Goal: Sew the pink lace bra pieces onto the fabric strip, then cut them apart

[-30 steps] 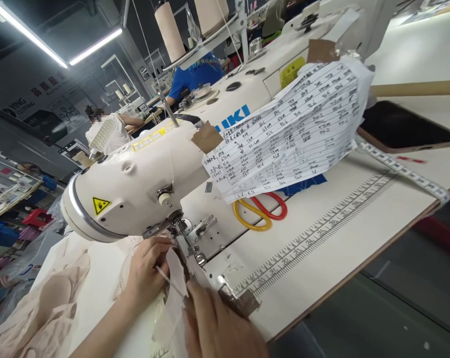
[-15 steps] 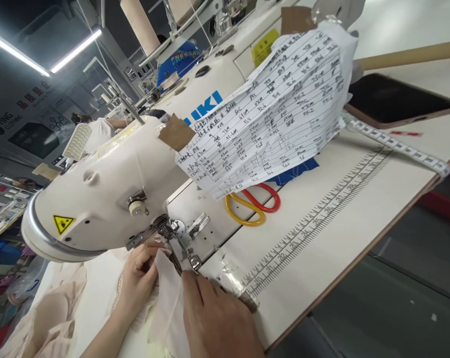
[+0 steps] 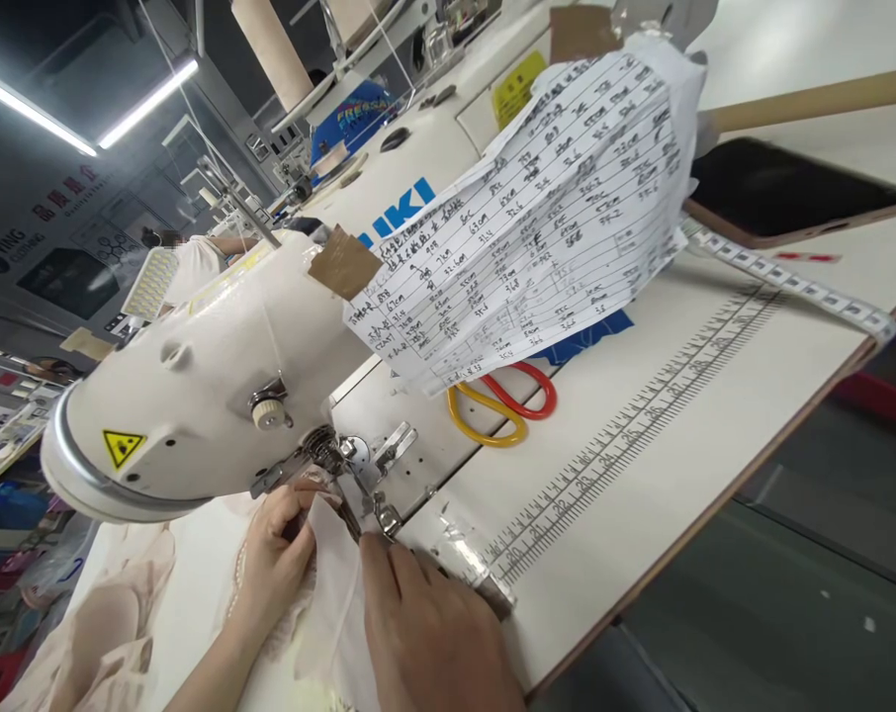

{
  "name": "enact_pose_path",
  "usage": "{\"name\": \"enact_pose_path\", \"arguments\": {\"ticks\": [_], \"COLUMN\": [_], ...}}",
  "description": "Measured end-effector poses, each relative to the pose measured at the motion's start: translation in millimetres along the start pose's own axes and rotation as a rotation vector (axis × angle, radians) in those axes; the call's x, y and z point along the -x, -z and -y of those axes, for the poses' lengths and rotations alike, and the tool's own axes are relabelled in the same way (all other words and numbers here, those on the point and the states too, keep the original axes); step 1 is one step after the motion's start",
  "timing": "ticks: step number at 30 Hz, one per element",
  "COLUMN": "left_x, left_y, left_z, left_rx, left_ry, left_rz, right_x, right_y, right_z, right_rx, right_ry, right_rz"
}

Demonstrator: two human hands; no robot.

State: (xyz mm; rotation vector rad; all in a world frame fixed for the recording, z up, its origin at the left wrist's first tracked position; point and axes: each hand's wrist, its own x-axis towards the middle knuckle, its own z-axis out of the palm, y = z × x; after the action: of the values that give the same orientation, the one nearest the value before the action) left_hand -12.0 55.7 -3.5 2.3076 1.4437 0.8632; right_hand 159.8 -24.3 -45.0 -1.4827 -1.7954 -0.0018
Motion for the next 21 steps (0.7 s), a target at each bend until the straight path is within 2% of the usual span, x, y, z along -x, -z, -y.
{"name": "enact_pose_path", "arguments": {"ticks": [9, 21], "left_x": [-2.3, -5.4], "left_y": [1.4, 1.4], "left_z": [0.1, -2.5], "left_rx": [-0.041, -0.021], "left_ry": [-0.091, -0.102], "left_rz": [-0.006, -0.026], "right_x": [-1.8, 1.8], "right_y": [0.2, -1.5], "right_z": [0.5, -1.4], "right_rx": [0.026, -0.006], "right_ry": [0.035, 0.019], "right_rz": [-0.021, -0.026]}}
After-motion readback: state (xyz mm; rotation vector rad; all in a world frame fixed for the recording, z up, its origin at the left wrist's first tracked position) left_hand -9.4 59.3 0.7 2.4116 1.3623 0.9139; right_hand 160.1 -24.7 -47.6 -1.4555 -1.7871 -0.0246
